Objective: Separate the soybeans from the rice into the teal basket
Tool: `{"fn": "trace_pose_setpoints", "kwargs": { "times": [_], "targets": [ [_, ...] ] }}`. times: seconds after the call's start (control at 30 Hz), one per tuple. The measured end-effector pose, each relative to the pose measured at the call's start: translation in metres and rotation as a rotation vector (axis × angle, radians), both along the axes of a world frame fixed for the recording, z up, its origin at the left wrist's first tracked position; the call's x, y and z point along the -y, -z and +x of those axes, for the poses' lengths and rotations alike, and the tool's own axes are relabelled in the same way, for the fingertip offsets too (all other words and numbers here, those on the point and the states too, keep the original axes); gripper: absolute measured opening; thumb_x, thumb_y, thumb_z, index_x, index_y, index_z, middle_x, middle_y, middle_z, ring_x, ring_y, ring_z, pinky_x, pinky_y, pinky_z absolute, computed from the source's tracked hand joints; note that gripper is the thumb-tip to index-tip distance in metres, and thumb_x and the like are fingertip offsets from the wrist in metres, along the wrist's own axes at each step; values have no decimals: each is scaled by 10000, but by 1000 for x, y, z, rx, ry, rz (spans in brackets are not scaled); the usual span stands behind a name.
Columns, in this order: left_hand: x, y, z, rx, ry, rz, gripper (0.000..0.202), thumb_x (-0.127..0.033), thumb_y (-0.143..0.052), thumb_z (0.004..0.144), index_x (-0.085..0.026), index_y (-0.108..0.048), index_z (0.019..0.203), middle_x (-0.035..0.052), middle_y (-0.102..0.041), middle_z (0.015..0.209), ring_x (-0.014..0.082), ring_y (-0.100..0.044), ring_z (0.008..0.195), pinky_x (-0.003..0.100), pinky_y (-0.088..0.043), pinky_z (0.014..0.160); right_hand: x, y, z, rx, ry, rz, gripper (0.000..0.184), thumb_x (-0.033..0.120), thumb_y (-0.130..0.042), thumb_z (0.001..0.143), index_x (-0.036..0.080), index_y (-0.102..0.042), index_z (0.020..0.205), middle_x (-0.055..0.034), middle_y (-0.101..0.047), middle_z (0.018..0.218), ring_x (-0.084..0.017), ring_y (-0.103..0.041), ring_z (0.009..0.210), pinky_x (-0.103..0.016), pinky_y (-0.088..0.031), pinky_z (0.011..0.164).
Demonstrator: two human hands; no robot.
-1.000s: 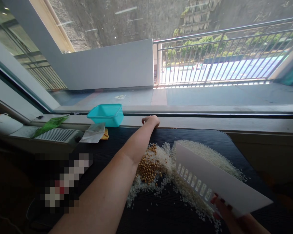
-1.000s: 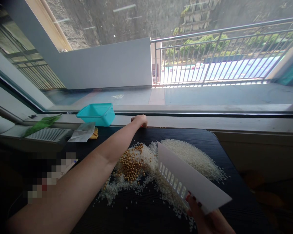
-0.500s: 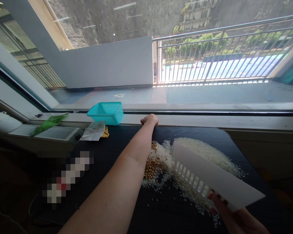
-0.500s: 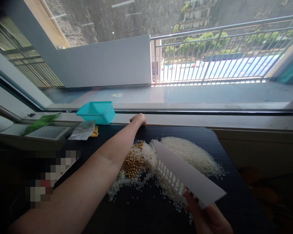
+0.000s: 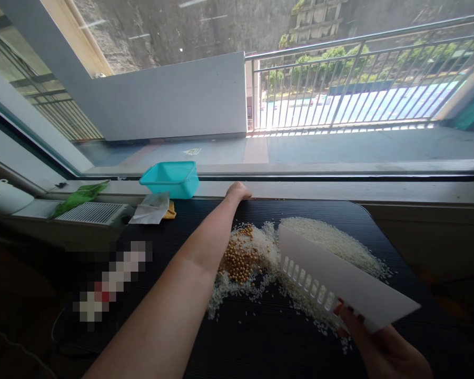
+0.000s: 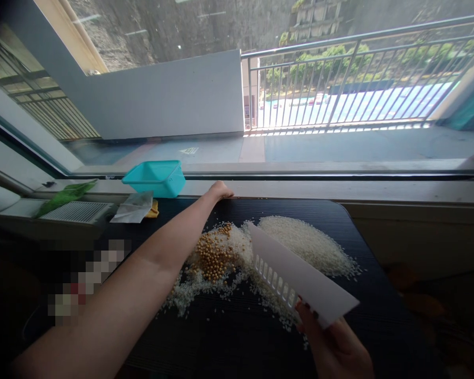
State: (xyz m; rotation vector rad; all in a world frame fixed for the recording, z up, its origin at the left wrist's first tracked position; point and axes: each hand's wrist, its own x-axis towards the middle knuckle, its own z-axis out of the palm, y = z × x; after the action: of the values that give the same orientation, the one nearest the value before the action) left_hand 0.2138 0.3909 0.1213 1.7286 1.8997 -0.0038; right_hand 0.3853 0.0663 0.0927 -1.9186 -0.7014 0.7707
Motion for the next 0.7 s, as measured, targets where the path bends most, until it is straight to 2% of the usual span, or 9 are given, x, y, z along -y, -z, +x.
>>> {"fn": "trace_pose_setpoints", "kwargs": {
  "times": [0.07, 0.13, 0.27, 0.3, 0.37, 0.4, 0.5, 0.6, 0.7],
  "targets": [
    [11, -10, -10, 82, 87, -37, 346, -339, -543, 869, -158, -539, 1163, 82, -570, 1155, 199, -585, 979, 401, -505, 819, 0, -2, -1, -1, 18, 25, 201, 402, -718, 479, 229, -698, 580, -7, -699, 555, -230, -689, 623, -206, -538, 534],
    [34, -22, -24, 166, 188, -58, 243, -288, -582, 840, -131, -633, 1018, 93, -634, 1033, 187, -604, 923, 321, -497, 789, 0, -3, -3, 3, 36, 63, 190, 400, -707, 479, 232, -679, 563, -7, -691, 542, -230, -681, 596, -221, -539, 523],
    [118, -41, -60, 319, 404, -127, 144, -230, -659, 731, -153, -713, 841, 18, -693, 814, 129, -612, 785, 212, -462, 722, 2, -7, -7, 27, 43, 88, 197, 405, -706, 491, 228, -671, 571, -20, -679, 531, -219, -659, 554, -232, -529, 506],
    [144, -43, -69, 385, 543, -168, 161, -228, -630, 738, -148, -718, 845, 20, -698, 803, 127, -611, 749, 211, -459, 689, 3, -8, -8, 25, 42, 88, 202, 406, -707, 488, 227, -671, 575, -23, -678, 533, -218, -656, 551, -236, -529, 508],
    [198, -42, -86, 405, 704, -196, 204, -182, -561, 737, -161, -727, 854, 21, -703, 795, 131, -615, 728, 210, -456, 660, 5, -9, -10, 15, 37, 90, 213, 402, -711, 479, 227, -675, 593, -26, -686, 557, -221, -656, 557, -248, -534, 520],
    [222, -39, -93, 358, 753, -162, 223, -162, -549, 727, -176, -732, 854, 23, -705, 809, 138, -619, 766, 215, -454, 702, 6, -9, -11, 14, 36, 97, 218, 402, -712, 476, 228, -677, 603, -25, -688, 567, -223, -658, 562, -253, -535, 523],
    [280, -24, -108, 186, 897, -169, 225, -156, -546, 717, -233, -736, 807, 30, -706, 805, 172, -617, 841, 248, -443, 796, 9, -12, -16, 35, 34, 111, 230, 409, -714, 503, 229, -683, 642, -19, -688, 582, -225, -663, 582, -265, -540, 548],
    [301, -16, -114, 25, 961, -216, 168, -319, -632, 696, -258, -727, 821, 61, -701, 814, 238, -619, 858, 309, -465, 737, 12, -18, -21, 53, 12, 96, 216, 406, -714, 530, 229, -682, 649, -19, -689, 598, -231, -670, 612, -268, -545, 571],
    [281, -28, -108, 23, 935, -117, 259, -369, -598, 739, -253, -709, 944, 69, -696, 895, 228, -622, 856, 317, -464, 763, 13, -23, -24, 55, 9, 88, 178, 390, -713, 529, 235, -679, 611, -20, -688, 579, -244, -678, 645, -261, -542, 557]
  ]
}}
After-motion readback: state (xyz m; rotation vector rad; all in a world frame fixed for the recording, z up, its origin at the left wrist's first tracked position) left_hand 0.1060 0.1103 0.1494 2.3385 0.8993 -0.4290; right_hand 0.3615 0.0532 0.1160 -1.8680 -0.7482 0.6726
